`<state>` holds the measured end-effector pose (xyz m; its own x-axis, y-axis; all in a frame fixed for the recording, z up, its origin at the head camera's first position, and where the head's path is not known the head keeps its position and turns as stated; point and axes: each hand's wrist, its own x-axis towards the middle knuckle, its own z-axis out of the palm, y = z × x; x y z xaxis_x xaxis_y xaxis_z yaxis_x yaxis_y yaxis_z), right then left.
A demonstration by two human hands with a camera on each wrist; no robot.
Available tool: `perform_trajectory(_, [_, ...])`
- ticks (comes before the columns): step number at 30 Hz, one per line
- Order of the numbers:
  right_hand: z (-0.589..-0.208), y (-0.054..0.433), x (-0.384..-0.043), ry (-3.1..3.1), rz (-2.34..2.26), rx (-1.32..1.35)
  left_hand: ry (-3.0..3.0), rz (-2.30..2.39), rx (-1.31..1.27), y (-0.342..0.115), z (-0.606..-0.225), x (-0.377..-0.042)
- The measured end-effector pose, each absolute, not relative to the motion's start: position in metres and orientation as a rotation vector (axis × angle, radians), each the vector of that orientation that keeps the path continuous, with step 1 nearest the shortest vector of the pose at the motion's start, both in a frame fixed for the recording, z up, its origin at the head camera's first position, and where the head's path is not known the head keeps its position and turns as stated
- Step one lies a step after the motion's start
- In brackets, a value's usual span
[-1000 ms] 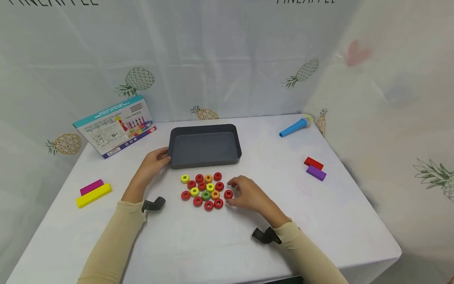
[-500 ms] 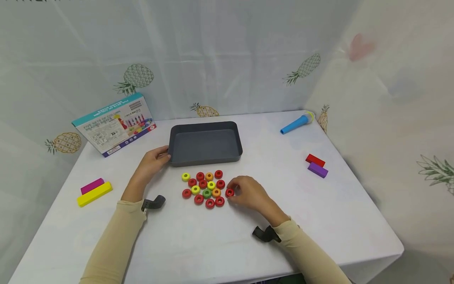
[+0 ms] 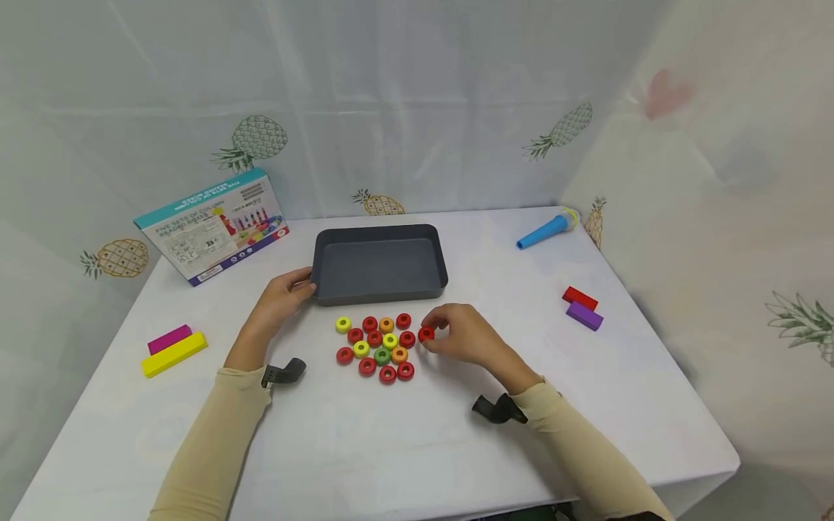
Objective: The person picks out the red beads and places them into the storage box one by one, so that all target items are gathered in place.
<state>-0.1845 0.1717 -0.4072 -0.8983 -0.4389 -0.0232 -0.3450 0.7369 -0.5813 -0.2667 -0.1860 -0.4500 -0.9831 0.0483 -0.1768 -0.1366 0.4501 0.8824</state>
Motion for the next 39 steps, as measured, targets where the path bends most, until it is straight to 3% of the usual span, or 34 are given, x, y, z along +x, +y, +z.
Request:
perform_trajectory(10, [-0.378,0.161,-0.228,2.795,-0.783,-0.714,2.519,1.576,-0.061,-0.188,-0.452,-0.267])
perform_trajectory(21, [-0.38,0.145,-0.285,2.786,-0.747,-0.713,2.506,1.589,-0.053,-0.191,-0.455,-0.268])
perform_trajectory(39, [-0.38,0.131,-0.331,2.747,-0.587,-0.645,2.52,1.568,-0.039,-0.19,-0.453,-0.27])
